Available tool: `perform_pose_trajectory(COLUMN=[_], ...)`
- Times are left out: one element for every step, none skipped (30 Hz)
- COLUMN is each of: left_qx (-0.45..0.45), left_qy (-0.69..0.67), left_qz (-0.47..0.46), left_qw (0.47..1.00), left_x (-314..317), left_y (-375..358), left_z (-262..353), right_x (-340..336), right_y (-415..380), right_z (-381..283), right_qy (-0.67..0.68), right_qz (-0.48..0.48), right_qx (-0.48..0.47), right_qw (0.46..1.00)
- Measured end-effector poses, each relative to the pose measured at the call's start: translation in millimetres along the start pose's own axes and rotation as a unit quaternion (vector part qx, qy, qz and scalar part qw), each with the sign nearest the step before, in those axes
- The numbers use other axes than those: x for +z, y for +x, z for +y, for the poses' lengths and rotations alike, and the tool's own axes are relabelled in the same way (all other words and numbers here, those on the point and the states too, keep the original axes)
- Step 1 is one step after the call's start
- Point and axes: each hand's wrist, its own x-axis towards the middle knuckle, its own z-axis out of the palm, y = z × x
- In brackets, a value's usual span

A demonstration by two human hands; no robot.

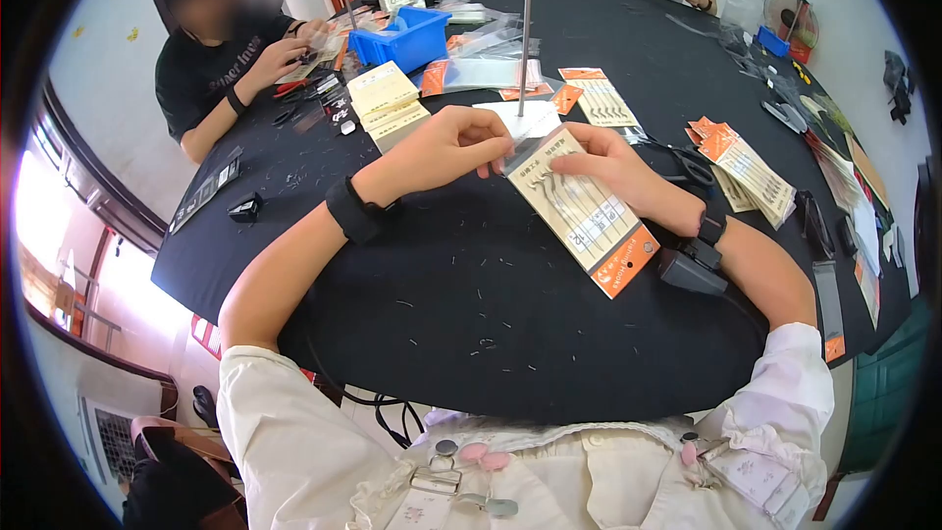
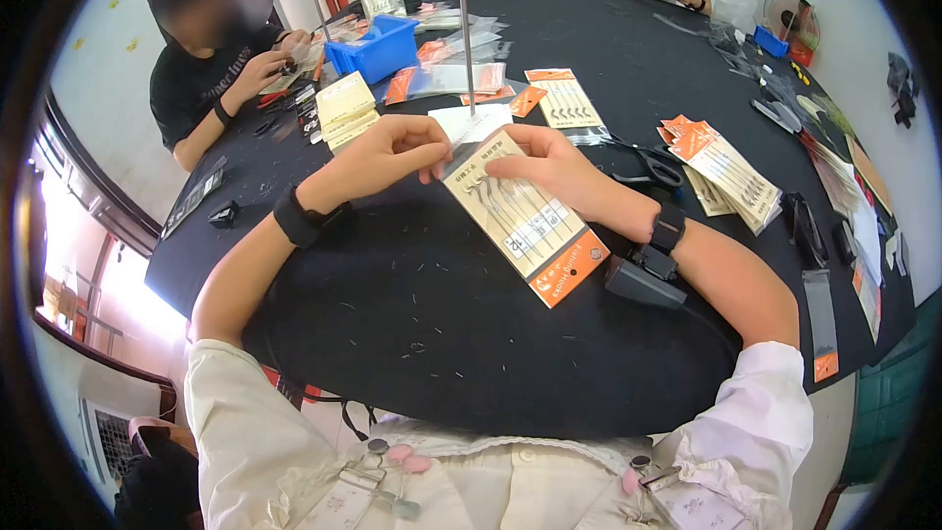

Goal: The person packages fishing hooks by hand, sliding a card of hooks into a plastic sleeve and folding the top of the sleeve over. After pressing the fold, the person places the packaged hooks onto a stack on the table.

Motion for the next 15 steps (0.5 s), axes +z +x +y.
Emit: perform_pose_trajectory(left_qx=[0.000,-0.004,-0.007,-0.006,-0.002,0.002,0.001,-0.002,-0.005,-0.005,-0.005,-0.005,-0.005,-0.003,-0.001], left_qy=[-0.001,0.005,0.011,0.012,0.004,-0.004,-0.004,-0.002,-0.001,-0.001,-0.003,-0.005,-0.003,-0.007,-0.011], left_qz=[-0.001,-0.002,-0.002,-0.002,-0.003,-0.004,-0.005,-0.009,-0.012,-0.013,-0.010,-0.005,-0.004,-0.003,-0.003], left_qw=[1.000,1.000,1.000,1.000,1.000,1.000,1.000,1.000,1.000,1.000,1.000,1.000,1.000,1.000,1.000], left_x=[0.8,0.7,0.1,0.0,0.5,0.7,0.0,-1.1,-1.4,-0.5,0.7,0.2,-1.8,-2.6,-2.2], left_y=[-0.1,-0.6,-0.7,-1.0,-1.4,-1.5,-1.0,-0.7,-0.7,-1.1,-1.4,-1.4,-0.7,-0.3,-0.2], left_z=[-0.1,0.0,0.6,0.7,0.5,0.0,-0.9,-1.8,-2.0,-1.6,1.0,2.7,2.0,0.3,-1.3], right_x=[-0.4,-0.8,-0.5,0.4,0.8,0.2,-0.6,-0.1,0.7,0.5,-0.7,-1.7,-1.3,0.6,2.0], right_y=[0.4,1.1,1.2,1.0,0.7,1.1,1.7,1.3,0.5,0.3,1.2,2.7,3.3,2.2,0.9], right_z=[1.1,2.2,2.3,2.0,1.8,1.3,1.3,2.8,4.3,4.1,2.1,-0.1,-0.8,0.5,1.1], right_qy=[-0.001,0.007,0.006,0.010,0.014,0.013,0.017,0.024,0.028,0.034,0.037,0.034,0.024,0.017,0.021], right_qz=[-0.003,-0.005,-0.005,0.003,0.012,0.012,0.013,0.015,0.017,0.018,0.018,0.015,0.019,0.025,0.025], right_qx=[0.000,0.001,0.001,0.001,0.001,0.001,0.005,0.009,0.009,0.012,0.013,0.012,0.007,0.005,0.007], right_qw=[1.000,1.000,1.000,1.000,1.000,1.000,1.000,1.000,0.999,0.999,0.999,0.999,0.999,1.000,0.999])
